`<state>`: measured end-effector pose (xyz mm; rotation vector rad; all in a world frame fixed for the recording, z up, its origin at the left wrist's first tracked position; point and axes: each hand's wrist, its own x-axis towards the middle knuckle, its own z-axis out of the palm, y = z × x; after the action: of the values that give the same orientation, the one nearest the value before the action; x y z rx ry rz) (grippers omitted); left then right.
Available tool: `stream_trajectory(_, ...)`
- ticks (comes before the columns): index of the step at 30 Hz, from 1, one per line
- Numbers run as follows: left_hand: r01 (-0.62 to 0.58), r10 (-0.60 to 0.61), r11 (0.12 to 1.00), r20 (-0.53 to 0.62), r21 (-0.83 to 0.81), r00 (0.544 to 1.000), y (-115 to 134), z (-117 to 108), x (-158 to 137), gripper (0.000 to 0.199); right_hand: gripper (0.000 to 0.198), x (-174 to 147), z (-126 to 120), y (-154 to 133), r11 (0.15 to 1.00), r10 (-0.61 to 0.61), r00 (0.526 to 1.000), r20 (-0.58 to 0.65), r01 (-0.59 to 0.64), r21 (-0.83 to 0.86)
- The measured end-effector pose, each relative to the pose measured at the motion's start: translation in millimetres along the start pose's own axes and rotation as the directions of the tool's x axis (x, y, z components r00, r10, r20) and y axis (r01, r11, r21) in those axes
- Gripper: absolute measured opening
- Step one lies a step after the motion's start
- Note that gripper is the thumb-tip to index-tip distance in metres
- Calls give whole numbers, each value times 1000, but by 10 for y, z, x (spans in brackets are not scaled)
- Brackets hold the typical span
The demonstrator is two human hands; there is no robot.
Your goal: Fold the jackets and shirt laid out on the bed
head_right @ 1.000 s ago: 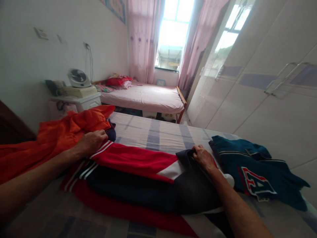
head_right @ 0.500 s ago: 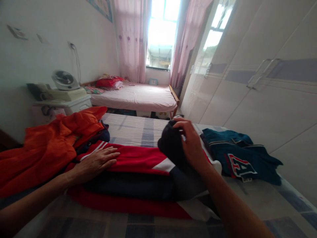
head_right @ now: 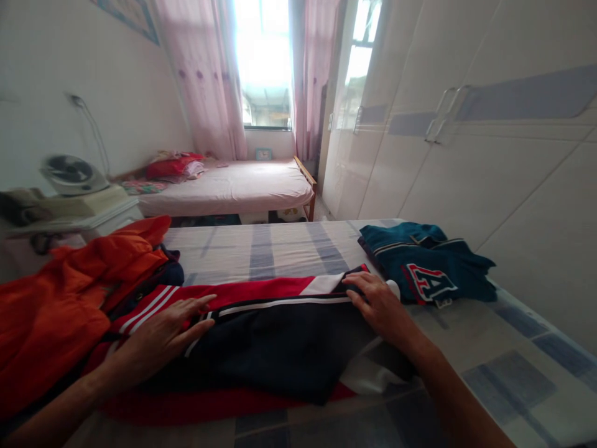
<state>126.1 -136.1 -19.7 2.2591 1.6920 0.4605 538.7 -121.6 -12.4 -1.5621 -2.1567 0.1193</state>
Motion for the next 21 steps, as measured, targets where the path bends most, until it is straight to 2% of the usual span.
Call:
stream_trajectory(5, 71, -82, 992, 105, 101, 991, 7, 85, 96, 71, 30, -116, 69, 179, 983, 9, 995, 96, 9, -186)
stream_trajectory(7, 55, -66, 995, 117, 88, 991, -2, 76, 131, 61, 27, -109, 96, 242, 974, 33, 995, 92, -11, -226)
stream_trajectory(9, 24, -27, 999, 147, 23, 989, 6, 22, 139, 42, 22, -80, 93, 280, 976, 44, 995, 87, -24, -218)
stream_trajectory(12, 33, -5, 987, 172, -157, 985, 29, -151, 103, 28, 21, 20, 18, 267, 994, 29, 995, 95, -18, -110)
stream_trajectory(16, 207, -180, 918, 108, -339, 978, -86, -373, 23, 38, 22, 283, -57, 185, 999, -19, 999, 33, 17, 39)
stream_trajectory(18, 248, -247, 916, 44, -314, 968, -220, -391, -13, 40, 21, 425, -16, 138, 999, -36, 999, -6, 36, 16)
stream_trajectory(21, 235, -254, 961, -127, -149, 959, -373, -325, -77, 42, 25, 551, 101, -9, 995, -50, 998, -41, 46, -92)
